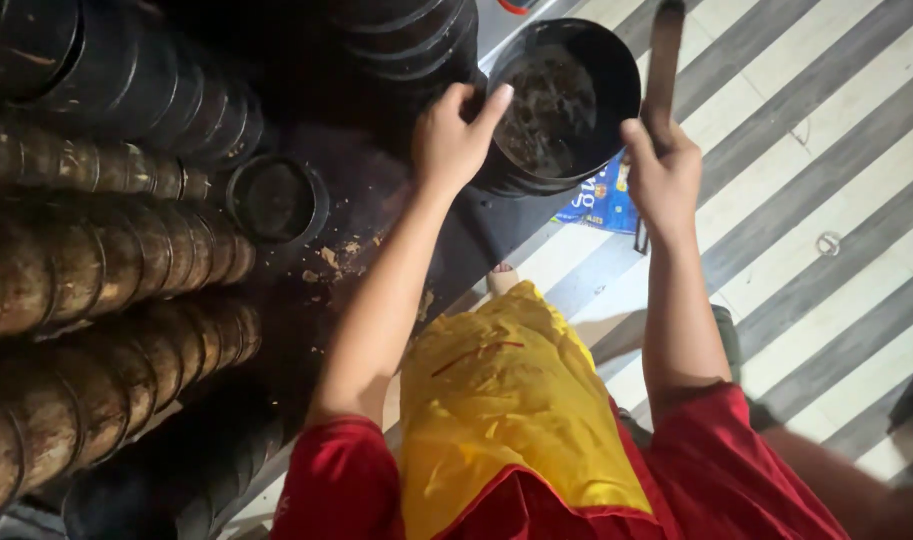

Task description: Scraping residue from circular baking containers using a spatula.

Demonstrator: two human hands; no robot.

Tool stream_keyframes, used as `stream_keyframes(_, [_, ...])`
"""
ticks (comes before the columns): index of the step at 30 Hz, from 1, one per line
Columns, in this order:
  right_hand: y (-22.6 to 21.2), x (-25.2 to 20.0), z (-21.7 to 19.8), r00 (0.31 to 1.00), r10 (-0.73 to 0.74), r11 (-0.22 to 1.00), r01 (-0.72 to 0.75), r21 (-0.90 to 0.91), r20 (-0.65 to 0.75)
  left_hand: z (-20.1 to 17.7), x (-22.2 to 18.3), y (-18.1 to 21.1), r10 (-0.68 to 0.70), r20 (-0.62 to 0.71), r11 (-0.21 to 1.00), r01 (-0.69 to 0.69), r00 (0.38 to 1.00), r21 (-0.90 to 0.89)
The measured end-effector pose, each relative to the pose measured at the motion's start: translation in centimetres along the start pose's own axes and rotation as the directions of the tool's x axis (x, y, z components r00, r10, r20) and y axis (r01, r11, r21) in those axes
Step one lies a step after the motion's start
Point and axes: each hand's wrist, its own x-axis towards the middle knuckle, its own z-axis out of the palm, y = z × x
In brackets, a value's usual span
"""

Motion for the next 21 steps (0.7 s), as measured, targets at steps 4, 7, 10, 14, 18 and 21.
stream_keyframes(4, [1.7,1.2,-0.5,0.992,0.018,0.995,-0.005,0.103,-0.125,5.7,0.3,-6.3,-0.063,-0.017,0.836,0.043,0.998,-0.547])
stream_keyframes(7, [3.5,1.7,0.3,0.975,0.209,0.964,-0.193,0.180,-0.076,8.8,0.6,-8.4,-0.132,0.181,0.611,0.224,0.975,-0.759])
stream_keyframes(10, [4.6,2.2,0.8,0.943,0.329,0.889,-0.328,0.321,0.052,8.7,0.8,-7.5,-0.130,0.294,0.450,0.320,0.947,-0.833])
stream_keyframes(14, [3.6,3.5,0.9,0.952,0.296,0.887,-0.306,0.346,0.080,8.8,1.1,-7.0,-0.127,0.238,0.473,0.270,0.963,-0.839])
stream_keyframes(18, [3.4,4.1,0.9,0.964,0.244,0.900,-0.265,0.345,0.103,9.2,1.4,-7.0,-0.116,0.244,0.423,0.270,0.963,-0.865])
stream_keyframes(21, [3.8,3.9,1.2,0.956,0.285,0.918,-0.293,0.268,0.068,10.0,1.3,-7.9,-0.137,0.280,0.380,0.312,0.950,-0.871])
